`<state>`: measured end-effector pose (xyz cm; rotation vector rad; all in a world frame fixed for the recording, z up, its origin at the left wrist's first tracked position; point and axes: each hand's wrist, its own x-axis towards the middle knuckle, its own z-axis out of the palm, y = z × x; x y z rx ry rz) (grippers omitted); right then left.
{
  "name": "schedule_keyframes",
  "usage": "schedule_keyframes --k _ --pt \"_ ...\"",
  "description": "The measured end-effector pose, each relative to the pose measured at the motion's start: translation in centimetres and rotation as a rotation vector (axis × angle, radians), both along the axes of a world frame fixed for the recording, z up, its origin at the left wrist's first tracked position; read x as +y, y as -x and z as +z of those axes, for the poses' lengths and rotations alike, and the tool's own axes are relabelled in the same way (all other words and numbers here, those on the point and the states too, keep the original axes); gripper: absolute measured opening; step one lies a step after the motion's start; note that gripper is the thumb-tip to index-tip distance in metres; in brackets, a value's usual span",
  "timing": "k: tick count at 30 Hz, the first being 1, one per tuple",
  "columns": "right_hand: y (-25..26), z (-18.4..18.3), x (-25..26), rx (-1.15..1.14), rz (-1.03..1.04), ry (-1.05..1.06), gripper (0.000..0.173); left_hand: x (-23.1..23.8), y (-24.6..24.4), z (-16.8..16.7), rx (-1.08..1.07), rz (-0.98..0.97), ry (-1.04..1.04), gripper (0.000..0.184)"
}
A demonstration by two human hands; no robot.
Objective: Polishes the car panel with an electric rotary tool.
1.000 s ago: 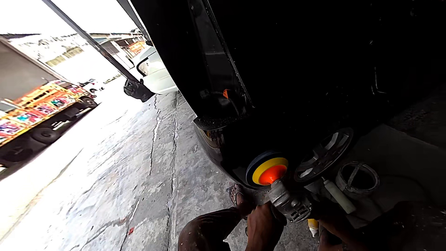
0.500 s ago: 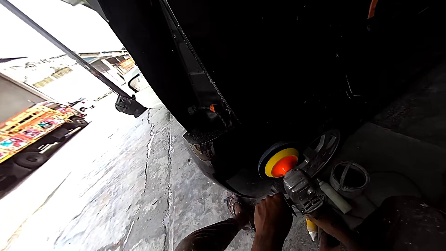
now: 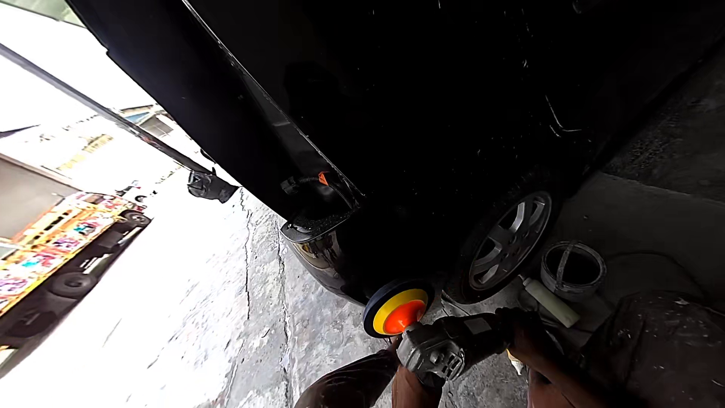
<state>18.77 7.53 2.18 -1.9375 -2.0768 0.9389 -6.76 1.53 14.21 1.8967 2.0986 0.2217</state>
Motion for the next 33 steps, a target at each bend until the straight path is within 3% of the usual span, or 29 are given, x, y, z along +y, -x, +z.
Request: schedule_keyframes --k 6,11,14,16,19,23,33 --pt "-0.2 -2.3 -0.6 0.178 -0.149 -0.11 0.052 3.4 -3.8 5.6 0.247 0.015 0.369 0.044" --pt "-1.7 -2.3 -1.0 0.245 -0.258 -0.093 0.062 5.1 -7.7 8.1 0.272 -0.072 0.301 0.03" --pt "-2.9 -2.4 -1.2 0.204 -0.255 -0.07 0.059 4.5 -8.0 5.9 0.242 -0.03 0.251 0.031" --pt "-3.1 -1.7 -1.0 0.145 -0.238 -0.144 0.047 3.7 -6.2 3.0 0.184 0.031 0.215 0.04" --pt "-1.7 -0.6 -0.1 -0.01 -0.145 -0.22 0.032 1.7 -1.5 -2.7 -0.019 0.033 -0.068 0.045" --pt "0.3 0.0 0.6 -0.141 -0.064 -0.312 0.031 0.8 2.4 -7.4 -0.201 0.03 -0.289 0.047" --pt "-1.8 -0.2 -0.9 -0.056 -0.15 -0.333 0.045 1.3 -0.3 -5.4 -0.131 0.034 -0.156 0.047"
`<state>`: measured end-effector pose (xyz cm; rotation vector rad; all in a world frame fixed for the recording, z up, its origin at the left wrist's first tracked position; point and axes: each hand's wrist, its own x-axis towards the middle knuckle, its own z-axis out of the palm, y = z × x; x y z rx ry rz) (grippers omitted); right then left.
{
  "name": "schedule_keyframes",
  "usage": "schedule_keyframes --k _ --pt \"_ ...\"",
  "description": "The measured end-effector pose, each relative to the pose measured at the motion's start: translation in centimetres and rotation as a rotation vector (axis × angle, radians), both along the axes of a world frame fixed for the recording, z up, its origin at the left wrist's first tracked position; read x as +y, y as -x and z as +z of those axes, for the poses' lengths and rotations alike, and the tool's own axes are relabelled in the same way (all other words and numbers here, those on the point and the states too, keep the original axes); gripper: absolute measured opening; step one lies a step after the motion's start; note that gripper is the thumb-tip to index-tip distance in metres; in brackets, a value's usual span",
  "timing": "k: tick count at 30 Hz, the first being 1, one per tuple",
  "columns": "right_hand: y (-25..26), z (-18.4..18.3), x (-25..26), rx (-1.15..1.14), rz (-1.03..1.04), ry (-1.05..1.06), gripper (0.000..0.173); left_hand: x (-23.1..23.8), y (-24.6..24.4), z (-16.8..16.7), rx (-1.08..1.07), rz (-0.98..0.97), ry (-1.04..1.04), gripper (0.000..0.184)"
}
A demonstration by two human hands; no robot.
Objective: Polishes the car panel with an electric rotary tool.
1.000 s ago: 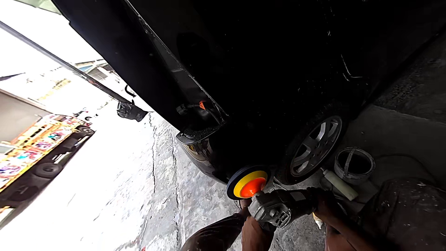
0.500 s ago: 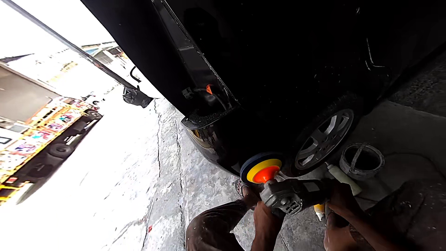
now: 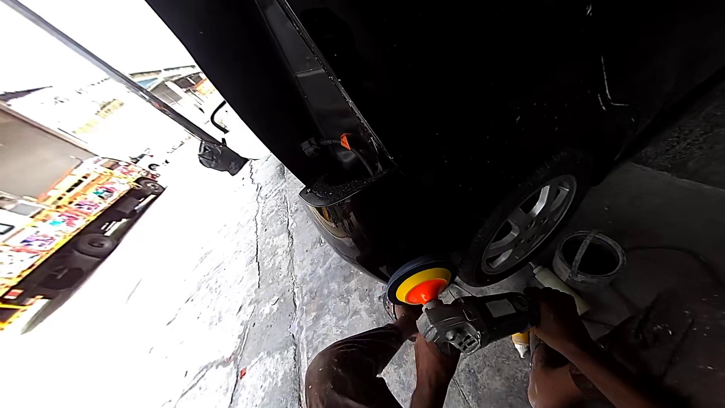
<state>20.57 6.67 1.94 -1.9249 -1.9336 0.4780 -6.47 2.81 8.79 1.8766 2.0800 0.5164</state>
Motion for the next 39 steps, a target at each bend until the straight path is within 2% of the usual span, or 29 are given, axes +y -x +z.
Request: schedule_keyframes --k 4,7,9,14,20,23,27,32,39 --pt "0.8 -0.9 0.6 -0.025 0.036 0.041 0.04 -0.3 0.7 0.2 -0.002 0.023 -0.024 0.052" --pt "1.5 -0.6 1.0 0.013 0.083 0.192 0.047 -0.4 1.0 1.5 0.048 -0.004 -0.017 0.053" --pt "1.5 -0.7 1.4 0.065 0.095 0.281 0.053 -0.1 1.0 2.3 0.063 -0.068 0.047 0.052" --pt "1.7 -4.5 2.2 0.179 0.1 0.316 0.056 1.7 0.2 3.2 0.148 -0.152 0.259 0.046" --pt "1.7 -6.0 2.8 0.134 0.152 0.365 0.057 0.0 0.4 0.3 0.094 -0.102 0.151 0.054" --pt "2.4 -7.2 2.9 0.185 0.174 0.351 0.058 0.3 0.1 0.7 0.168 -0.09 0.184 0.051" --pt "2.0 -6.7 3.5 0.199 0.183 0.34 0.05 0.8 -1.2 1.3 0.232 -0.076 0.186 0.049" --pt "1.5 -7.9 3.5 0.304 0.123 0.302 0.056 1.8 -2.7 2.5 0.315 -0.064 0.292 0.042" --pt "1.3 -8.7 3.4 0.207 0.222 0.376 0.048 0.3 -1.8 -0.8 0.204 -0.043 0.221 0.051"
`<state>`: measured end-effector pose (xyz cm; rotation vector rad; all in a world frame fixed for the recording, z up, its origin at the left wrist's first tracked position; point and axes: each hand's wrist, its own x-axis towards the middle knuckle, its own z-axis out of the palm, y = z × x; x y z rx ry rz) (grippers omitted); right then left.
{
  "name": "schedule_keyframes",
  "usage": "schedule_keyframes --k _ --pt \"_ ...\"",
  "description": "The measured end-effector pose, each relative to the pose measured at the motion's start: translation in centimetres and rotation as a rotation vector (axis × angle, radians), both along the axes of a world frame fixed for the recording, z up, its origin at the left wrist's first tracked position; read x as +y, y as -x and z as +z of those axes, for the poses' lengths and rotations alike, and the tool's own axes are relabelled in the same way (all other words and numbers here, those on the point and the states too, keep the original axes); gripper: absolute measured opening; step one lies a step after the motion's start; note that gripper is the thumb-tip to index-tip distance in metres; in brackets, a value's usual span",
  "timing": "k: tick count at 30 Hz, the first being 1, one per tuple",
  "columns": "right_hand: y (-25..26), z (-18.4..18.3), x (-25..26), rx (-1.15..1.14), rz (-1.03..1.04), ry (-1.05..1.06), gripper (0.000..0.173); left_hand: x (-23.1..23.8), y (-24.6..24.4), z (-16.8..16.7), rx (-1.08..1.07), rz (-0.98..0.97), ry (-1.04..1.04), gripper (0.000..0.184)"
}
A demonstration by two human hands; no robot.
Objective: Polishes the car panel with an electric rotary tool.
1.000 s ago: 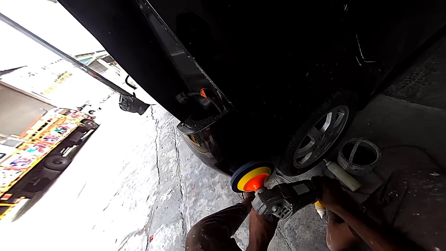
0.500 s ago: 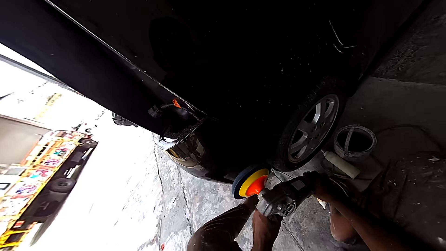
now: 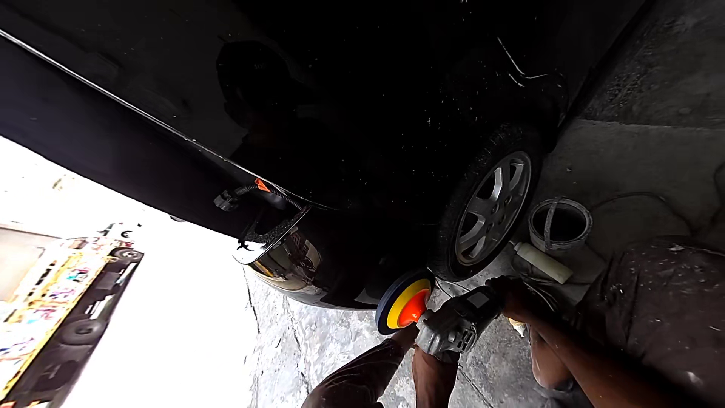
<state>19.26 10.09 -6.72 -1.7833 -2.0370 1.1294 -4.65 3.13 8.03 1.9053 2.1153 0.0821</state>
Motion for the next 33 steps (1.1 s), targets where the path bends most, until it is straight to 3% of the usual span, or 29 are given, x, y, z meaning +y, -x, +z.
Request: schedule_keyframes --k 9,13,18,21,29,33 --pt "-0.1 0.3 0.8 0.192 -0.184 -0.2 0.054 2.8 -2.8 5.9 0.241 -0.005 0.158 0.045" --pt "-0.5 0.1 0.6 0.165 -0.173 -0.152 0.05 2.8 -2.7 4.7 0.226 -0.007 0.126 0.046" --pt "-0.7 0.1 0.6 -0.002 -0.041 -0.012 0.046 1.0 -0.4 -0.7 0.014 -0.049 -0.033 0.051" --pt "-0.6 0.5 0.7 -0.039 -0.003 0.016 0.048 0.4 0.2 -2.1 -0.053 -0.059 -0.113 0.053" --pt "-0.9 1.0 1.2 0.147 -0.17 -0.141 0.055 2.6 -2.4 4.4 0.201 -0.045 0.033 0.048" --pt "-1.2 1.9 1.3 0.119 -0.144 -0.106 0.054 1.9 -1.3 2.7 0.09 -0.052 -0.07 0.053"
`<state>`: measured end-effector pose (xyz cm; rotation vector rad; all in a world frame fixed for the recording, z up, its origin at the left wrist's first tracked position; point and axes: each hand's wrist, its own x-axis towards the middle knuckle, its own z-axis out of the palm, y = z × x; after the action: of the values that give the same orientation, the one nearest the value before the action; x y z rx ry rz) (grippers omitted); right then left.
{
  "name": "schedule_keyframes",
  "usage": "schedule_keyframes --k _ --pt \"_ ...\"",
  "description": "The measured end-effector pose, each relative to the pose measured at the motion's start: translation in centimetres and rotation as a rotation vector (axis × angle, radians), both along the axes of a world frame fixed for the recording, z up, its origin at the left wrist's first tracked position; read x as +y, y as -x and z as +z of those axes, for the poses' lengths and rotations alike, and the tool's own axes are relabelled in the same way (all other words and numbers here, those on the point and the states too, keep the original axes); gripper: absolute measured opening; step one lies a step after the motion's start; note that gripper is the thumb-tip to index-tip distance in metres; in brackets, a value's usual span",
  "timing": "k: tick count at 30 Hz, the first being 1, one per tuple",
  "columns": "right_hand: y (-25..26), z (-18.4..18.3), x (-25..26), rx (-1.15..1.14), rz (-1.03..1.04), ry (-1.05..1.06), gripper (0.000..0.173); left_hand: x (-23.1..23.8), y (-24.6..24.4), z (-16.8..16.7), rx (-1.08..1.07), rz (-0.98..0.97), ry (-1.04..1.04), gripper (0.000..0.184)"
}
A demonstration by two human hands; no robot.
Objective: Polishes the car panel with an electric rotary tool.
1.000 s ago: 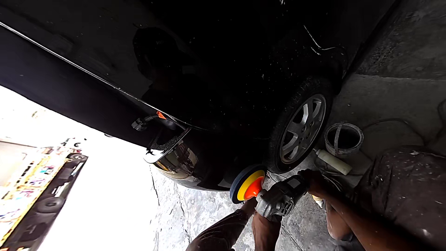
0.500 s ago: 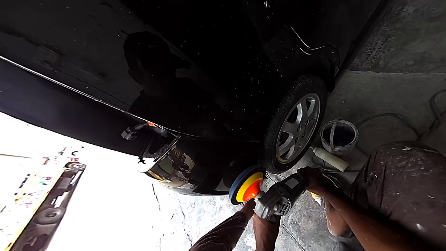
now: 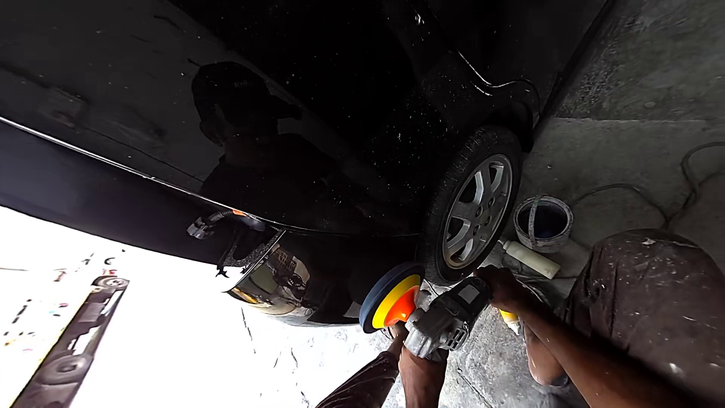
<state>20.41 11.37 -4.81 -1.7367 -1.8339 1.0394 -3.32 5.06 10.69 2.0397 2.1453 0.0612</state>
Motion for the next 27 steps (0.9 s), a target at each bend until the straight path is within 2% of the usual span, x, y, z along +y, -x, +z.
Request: schedule_keyframes --k 2,5,8,12,14,18,22,27 --pt "0.1 0.4 -0.1 -0.063 0.067 0.063 0.055 -0.9 1.0 -1.9 -0.099 -0.016 -0.044 0.054" --pt "0.9 0.0 -0.3 -0.165 0.139 0.077 0.056 -2.2 2.5 -4.8 -0.205 -0.031 -0.092 0.045" --pt "1.2 0.2 -0.1 -0.229 0.185 0.09 0.055 -3.1 2.6 -5.6 -0.214 -0.02 -0.084 0.037" --pt "1.1 0.9 0.1 -0.146 0.14 0.072 0.058 -2.0 2.3 -3.8 -0.154 -0.025 -0.109 0.045" --pt "0.7 0.9 0.1 -0.073 0.085 0.028 0.056 -1.1 1.5 -2.0 -0.082 -0.007 -0.074 0.051" --pt "0.0 0.3 0.3 -0.029 -0.006 -0.013 0.054 0.2 -0.2 0.8 0.043 0.022 0.017 0.051" --pt "-0.3 1.2 0.0 -0.074 0.01 0.048 0.059 -0.2 0.9 -1.9 -0.063 0.005 -0.039 0.054" --pt "0.4 0.5 -0.3 -0.212 0.125 0.117 0.055 -2.0 2.2 -6.0 -0.244 -0.011 -0.106 0.041"
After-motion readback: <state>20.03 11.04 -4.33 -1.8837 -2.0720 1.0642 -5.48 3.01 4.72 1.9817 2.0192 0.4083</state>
